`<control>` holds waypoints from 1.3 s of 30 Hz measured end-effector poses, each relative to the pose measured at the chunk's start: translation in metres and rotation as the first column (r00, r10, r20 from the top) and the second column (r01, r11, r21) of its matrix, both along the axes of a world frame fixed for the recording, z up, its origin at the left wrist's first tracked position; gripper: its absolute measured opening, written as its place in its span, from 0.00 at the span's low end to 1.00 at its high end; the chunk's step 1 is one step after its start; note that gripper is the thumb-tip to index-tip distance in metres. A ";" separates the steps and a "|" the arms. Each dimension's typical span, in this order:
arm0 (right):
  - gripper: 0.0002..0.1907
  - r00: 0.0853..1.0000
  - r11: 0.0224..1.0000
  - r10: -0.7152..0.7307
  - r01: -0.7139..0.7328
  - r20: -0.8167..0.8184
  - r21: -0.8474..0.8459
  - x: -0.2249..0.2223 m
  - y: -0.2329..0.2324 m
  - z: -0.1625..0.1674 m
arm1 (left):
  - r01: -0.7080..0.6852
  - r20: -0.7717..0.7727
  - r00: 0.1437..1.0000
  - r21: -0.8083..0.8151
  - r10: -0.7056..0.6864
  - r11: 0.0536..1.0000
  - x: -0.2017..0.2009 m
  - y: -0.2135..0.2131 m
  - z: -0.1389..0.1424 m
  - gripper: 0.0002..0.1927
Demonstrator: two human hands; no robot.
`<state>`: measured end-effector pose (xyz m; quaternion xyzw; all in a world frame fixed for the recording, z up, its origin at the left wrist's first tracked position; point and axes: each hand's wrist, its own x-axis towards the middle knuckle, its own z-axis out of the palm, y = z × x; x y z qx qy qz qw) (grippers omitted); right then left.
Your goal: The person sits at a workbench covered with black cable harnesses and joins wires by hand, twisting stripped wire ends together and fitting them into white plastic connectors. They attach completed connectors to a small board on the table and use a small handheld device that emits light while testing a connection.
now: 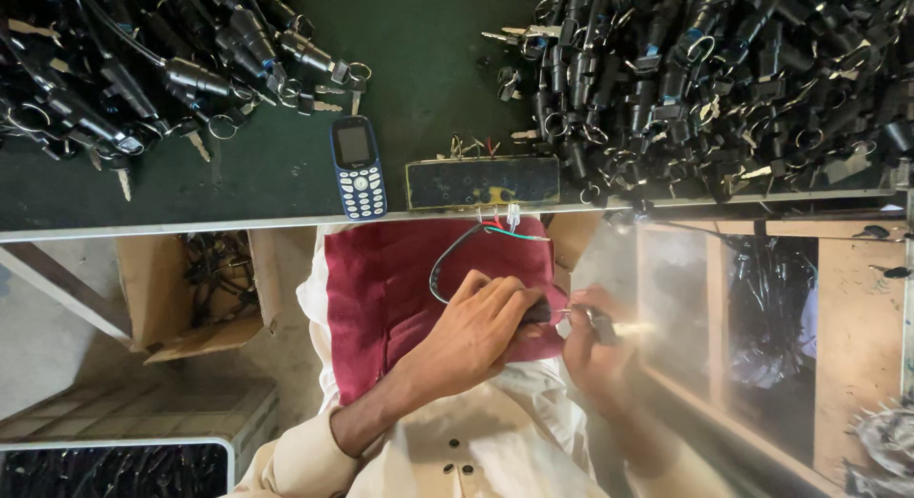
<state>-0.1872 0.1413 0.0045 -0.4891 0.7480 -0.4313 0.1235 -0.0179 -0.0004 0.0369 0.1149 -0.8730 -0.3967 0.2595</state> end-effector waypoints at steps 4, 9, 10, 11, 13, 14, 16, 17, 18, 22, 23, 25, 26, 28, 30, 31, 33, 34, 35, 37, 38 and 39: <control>0.07 0.989 0.997 0.064 -0.057 0.133 -0.056 0.004 -0.004 0.010 | 0.031 0.007 0.999 0.053 -0.032 0.998 -0.002 0.003 -0.003 0.23; 0.09 0.991 0.981 0.032 -0.056 0.132 0.183 0.011 -0.010 0.023 | -0.005 0.016 1.000 0.012 0.004 1.000 -0.005 0.004 -0.004 0.23; 0.10 0.998 0.988 0.057 -0.060 0.031 0.141 0.013 -0.012 0.024 | 0.000 0.033 0.999 0.012 -0.001 1.000 -0.006 0.003 -0.004 0.24; 0.10 0.995 0.992 0.076 -0.068 -0.070 0.102 0.014 -0.013 0.024 | 0.007 0.050 0.999 0.015 -0.008 1.000 -0.006 0.003 -0.004 0.25; 0.10 0.988 0.994 0.075 -0.063 -0.133 0.092 0.014 -0.017 0.024 | -0.001 0.054 0.999 -0.010 0.001 1.000 -0.008 0.003 -0.004 0.24; 0.10 0.994 0.991 0.063 -0.051 -0.093 0.125 0.014 -0.019 0.023 | -0.020 0.043 0.999 -0.033 0.022 0.999 -0.008 0.004 -0.003 0.23; 0.11 0.998 0.994 0.038 -0.034 -0.046 0.102 0.014 -0.022 0.022 | -0.042 0.049 0.998 -0.056 0.044 0.998 -0.011 0.005 -0.002 0.19; 0.11 0.999 0.998 0.030 -0.028 -0.038 0.051 0.015 -0.023 0.021 | -0.045 0.068 0.997 -0.052 0.049 0.998 -0.011 0.006 -0.002 0.16; 0.12 0.999 1.000 0.026 -0.026 -0.031 0.002 0.016 -0.024 0.020 | -0.052 0.086 0.995 -0.045 0.056 0.998 -0.013 0.006 -0.001 0.14; 0.13 0.847 0.958 -0.250 0.146 0.469 0.247 0.022 -0.020 0.015 | -0.076 0.126 0.986 -0.218 0.106 0.973 -0.013 0.003 0.002 0.15; 0.13 0.825 0.967 -0.236 0.148 0.513 0.207 0.022 -0.018 0.012 | -0.055 0.130 0.988 -0.215 0.084 0.975 -0.013 0.001 0.002 0.15; 0.12 0.850 0.978 -0.201 0.146 0.487 0.148 0.018 -0.013 0.004 | -0.056 0.107 0.991 -0.248 0.084 0.967 -0.012 -0.001 0.003 0.17; 0.12 0.891 0.982 -0.180 0.138 0.418 0.129 0.014 -0.009 -0.002 | -0.079 0.079 0.991 -0.284 0.105 0.956 -0.010 -0.002 0.003 0.19; 0.12 0.930 0.985 -0.171 0.150 0.325 0.089 0.005 -0.001 -0.014 | -0.100 0.050 0.992 -0.285 0.119 0.953 -0.009 -0.002 0.002 0.21; 0.11 0.934 0.979 -0.206 0.200 0.291 0.051 -0.001 0.009 -0.028 | -0.084 0.056 0.994 -0.214 0.098 0.973 -0.008 -0.002 0.002 0.21; 0.10 0.961 0.991 -0.133 0.134 0.243 0.013 -0.005 0.014 -0.033 | -0.051 0.057 0.997 -0.130 0.059 0.990 -0.007 -0.003 0.002 0.20; 0.09 0.991 0.998 0.008 0.000 0.137 -0.058 -0.009 0.022 -0.039 | 0.022 0.048 0.999 0.036 -0.024 0.999 -0.008 -0.006 0.004 0.19; 0.09 0.990 1.000 0.000 0.003 0.142 -0.021 -0.011 0.025 -0.040 | 0.025 0.052 0.998 0.027 -0.026 0.999 -0.007 -0.008 0.006 0.18; 0.08 0.989 1.000 -0.003 0.002 0.145 0.010 -0.012 0.026 -0.039 | 0.023 0.053 0.998 0.012 -0.023 1.000 -0.008 -0.009 0.009 0.17; 0.08 0.998 1.000 -0.025 0.024 0.050 0.018 -0.014 0.024 -0.032 | -0.026 -0.009 1.000 -0.051 0.026 0.998 -0.003 -0.013 0.012 0.17; 0.09 0.998 0.999 -0.041 0.041 -0.049 -0.003 -0.015 0.022 -0.026 | -0.080 -0.075 0.994 -0.091 0.073 0.993 0.002 -0.013 0.013 0.19; 0.10 0.987 0.998 -0.060 0.056 -0.148 -0.027 -0.015 0.018 -0.019 | -0.135 -0.145 0.983 -0.128 0.116 0.983 0.007 -0.014 0.011 0.21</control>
